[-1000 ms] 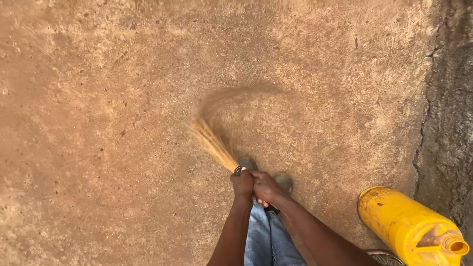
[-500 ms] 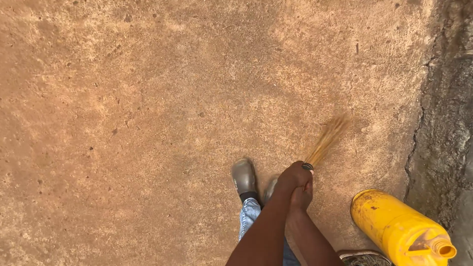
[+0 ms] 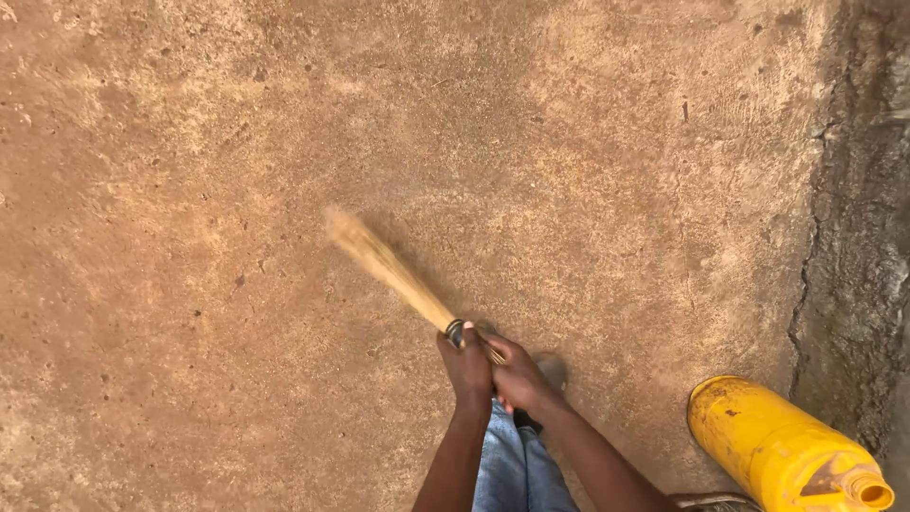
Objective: The person is using a bundle of twigs as a broom to sweep the dirt and debris off a concrete ground.
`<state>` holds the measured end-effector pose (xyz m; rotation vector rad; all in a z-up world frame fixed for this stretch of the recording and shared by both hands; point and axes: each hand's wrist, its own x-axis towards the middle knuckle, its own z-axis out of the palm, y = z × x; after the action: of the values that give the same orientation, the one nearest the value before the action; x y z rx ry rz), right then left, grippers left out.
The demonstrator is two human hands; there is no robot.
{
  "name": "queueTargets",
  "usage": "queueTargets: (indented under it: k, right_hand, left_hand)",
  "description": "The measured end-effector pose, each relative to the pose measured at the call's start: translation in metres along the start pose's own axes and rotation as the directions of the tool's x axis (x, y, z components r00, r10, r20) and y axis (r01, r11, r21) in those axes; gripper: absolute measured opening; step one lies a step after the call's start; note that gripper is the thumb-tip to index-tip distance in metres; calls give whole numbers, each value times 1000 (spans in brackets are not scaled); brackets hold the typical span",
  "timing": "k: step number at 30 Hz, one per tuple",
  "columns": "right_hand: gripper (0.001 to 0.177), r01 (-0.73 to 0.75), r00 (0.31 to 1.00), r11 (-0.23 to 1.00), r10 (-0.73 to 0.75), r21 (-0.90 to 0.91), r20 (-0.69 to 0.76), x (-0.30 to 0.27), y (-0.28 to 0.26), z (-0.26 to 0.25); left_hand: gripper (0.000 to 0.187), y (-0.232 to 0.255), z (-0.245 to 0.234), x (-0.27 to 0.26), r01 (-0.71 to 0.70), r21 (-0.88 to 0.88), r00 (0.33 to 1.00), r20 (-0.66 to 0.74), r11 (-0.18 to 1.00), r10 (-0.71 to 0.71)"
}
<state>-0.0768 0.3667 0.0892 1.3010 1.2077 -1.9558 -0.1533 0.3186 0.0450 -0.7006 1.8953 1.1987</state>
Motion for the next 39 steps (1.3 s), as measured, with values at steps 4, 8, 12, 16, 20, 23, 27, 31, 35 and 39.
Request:
queueTargets:
  k: [4, 8, 12, 16, 20, 23, 27, 31, 35, 39]
  right_hand:
    - [62, 249, 888, 817, 22, 520, -460, -7, 20, 5]
    - [59, 592, 697, 323, 255, 738, -671, 15, 21, 1]
    - [62, 443, 803, 491, 155, 750, -576, 62, 19, -16]
    - [62, 106, 979, 967, -61, 232, -195, 29, -59, -36]
    - [63, -60, 998, 998, 60, -32, 2, -2, -101, -49]
    - [59, -12, 982, 962, 63, 271, -178, 0, -55, -41]
    - [59, 309, 895, 727, -6, 613, -445, 7, -26, -34]
    - [55, 511, 774, 245, 285, 824, -565, 15, -38, -25]
    - [58, 243, 828, 772, 151, 588, -540, 61, -36, -47]
    - [72, -74, 992, 942, 104, 327, -72, 63, -92, -87]
  left_hand:
    - [73, -11, 55, -9, -334, 472, 791, 611, 816, -29]
    - [69, -52, 105, 35, -566, 620, 580, 768, 544, -272]
    - [70, 10, 65, 41, -104, 561, 838, 494, 821, -232]
    - [71, 5, 28, 64, -26, 292, 980, 195, 956, -33]
    - [73, 57, 37, 14, -91, 174, 990, 122, 981, 70]
    - [73, 72, 56, -6, -166, 333, 940, 339, 928, 47]
    - [77, 19, 113, -2, -321, 634, 789, 590, 703, -171]
    - [55, 27, 124, 17, -572, 710, 675, 692, 411, -256]
    - [48, 7, 101, 103, -225, 625, 892, 441, 748, -100]
    - [62, 41, 77, 95, 139, 332, 985, 52, 933, -165]
